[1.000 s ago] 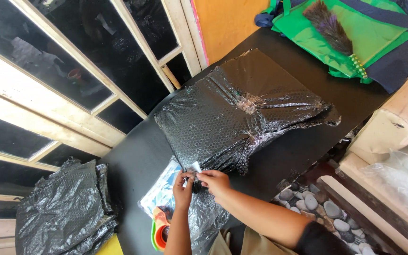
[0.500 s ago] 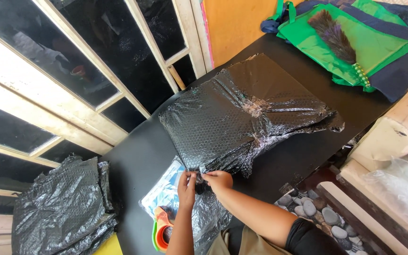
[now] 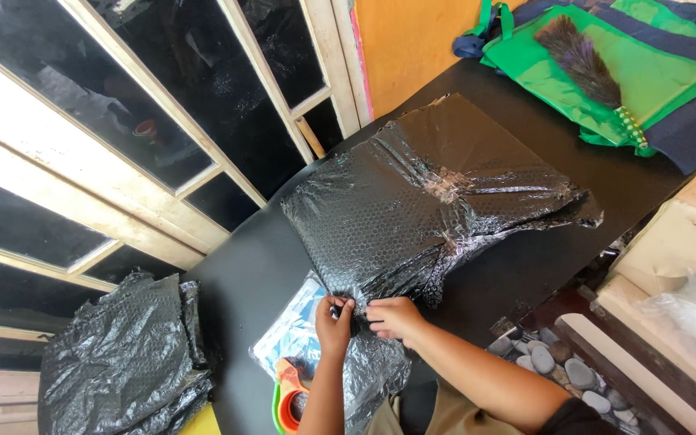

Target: Wrapping a pillow in black bubble wrap and securing it with clear tape.

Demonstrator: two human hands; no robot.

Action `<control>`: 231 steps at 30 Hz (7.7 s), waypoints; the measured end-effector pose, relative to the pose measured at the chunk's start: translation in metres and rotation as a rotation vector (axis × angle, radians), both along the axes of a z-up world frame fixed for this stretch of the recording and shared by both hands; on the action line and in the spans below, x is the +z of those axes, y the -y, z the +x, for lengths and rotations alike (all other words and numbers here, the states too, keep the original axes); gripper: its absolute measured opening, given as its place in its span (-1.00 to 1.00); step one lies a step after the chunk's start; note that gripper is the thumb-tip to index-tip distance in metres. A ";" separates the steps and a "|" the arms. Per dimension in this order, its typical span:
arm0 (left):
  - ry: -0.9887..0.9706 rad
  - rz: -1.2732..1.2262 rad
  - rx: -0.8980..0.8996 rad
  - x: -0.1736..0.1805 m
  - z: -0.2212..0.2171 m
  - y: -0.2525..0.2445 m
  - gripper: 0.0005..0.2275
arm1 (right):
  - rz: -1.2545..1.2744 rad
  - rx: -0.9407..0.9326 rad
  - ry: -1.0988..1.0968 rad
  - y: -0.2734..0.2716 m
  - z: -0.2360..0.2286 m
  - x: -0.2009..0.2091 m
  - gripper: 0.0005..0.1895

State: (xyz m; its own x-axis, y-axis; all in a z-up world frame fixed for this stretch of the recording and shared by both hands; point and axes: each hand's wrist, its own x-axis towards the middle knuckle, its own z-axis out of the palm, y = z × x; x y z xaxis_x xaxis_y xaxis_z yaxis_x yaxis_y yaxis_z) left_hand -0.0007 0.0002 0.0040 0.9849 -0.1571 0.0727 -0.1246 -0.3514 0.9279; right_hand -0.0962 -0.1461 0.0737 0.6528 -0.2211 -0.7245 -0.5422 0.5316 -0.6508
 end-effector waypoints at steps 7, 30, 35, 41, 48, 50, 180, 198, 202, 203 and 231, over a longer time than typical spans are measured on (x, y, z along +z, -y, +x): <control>0.111 -0.014 -0.056 0.002 0.001 0.000 -0.78 | -1.542 0.317 0.626 0.009 0.011 -0.006 -0.77; 0.570 0.765 -0.313 -0.008 0.014 -0.012 -0.58 | -1.729 1.323 0.021 -0.010 0.040 -0.004 -0.34; 0.660 1.105 -0.325 -0.008 0.003 -0.009 -0.48 | -2.170 1.464 -0.080 -0.028 0.041 -0.030 -0.21; 0.827 1.256 -0.168 0.002 -0.025 -0.009 -0.36 | -1.931 1.443 0.143 -0.024 0.048 -0.010 -0.24; 0.095 0.893 -0.306 0.002 -0.020 -0.022 -0.37 | -1.537 0.339 0.690 0.137 -0.010 0.060 -0.73; 0.155 0.406 -0.101 -0.003 -0.007 -0.027 -0.73 | -1.468 0.159 0.532 0.201 -0.035 0.037 -0.81; 0.664 0.728 -0.862 0.041 -0.035 0.438 -0.76 | -0.337 -0.030 -0.204 0.264 -0.253 -0.113 -0.69; 0.521 0.919 -0.937 0.074 -0.037 0.444 -0.70 | -0.775 0.085 0.283 0.201 -0.235 -0.126 -0.86; 0.500 0.832 -0.935 0.070 -0.032 0.441 -0.72 | -0.559 0.431 0.362 0.226 -0.246 -0.057 -0.89; 0.503 0.796 -0.935 0.067 -0.031 0.442 -0.73 | -0.435 0.491 0.347 0.236 -0.250 -0.034 -0.89; 0.547 0.697 -0.684 0.049 -0.038 0.442 -0.86 | -0.743 -0.238 -0.157 0.439 -0.058 -0.028 -0.70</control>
State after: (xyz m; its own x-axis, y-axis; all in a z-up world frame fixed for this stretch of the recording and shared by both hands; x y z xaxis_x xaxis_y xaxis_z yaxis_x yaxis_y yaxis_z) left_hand -0.0384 -0.4416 0.0527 0.5383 -0.8285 0.1540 -0.8213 -0.4749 0.3162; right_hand -0.1545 -0.5847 0.0454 0.4296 -0.8036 -0.4119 -0.5835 0.1011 -0.8058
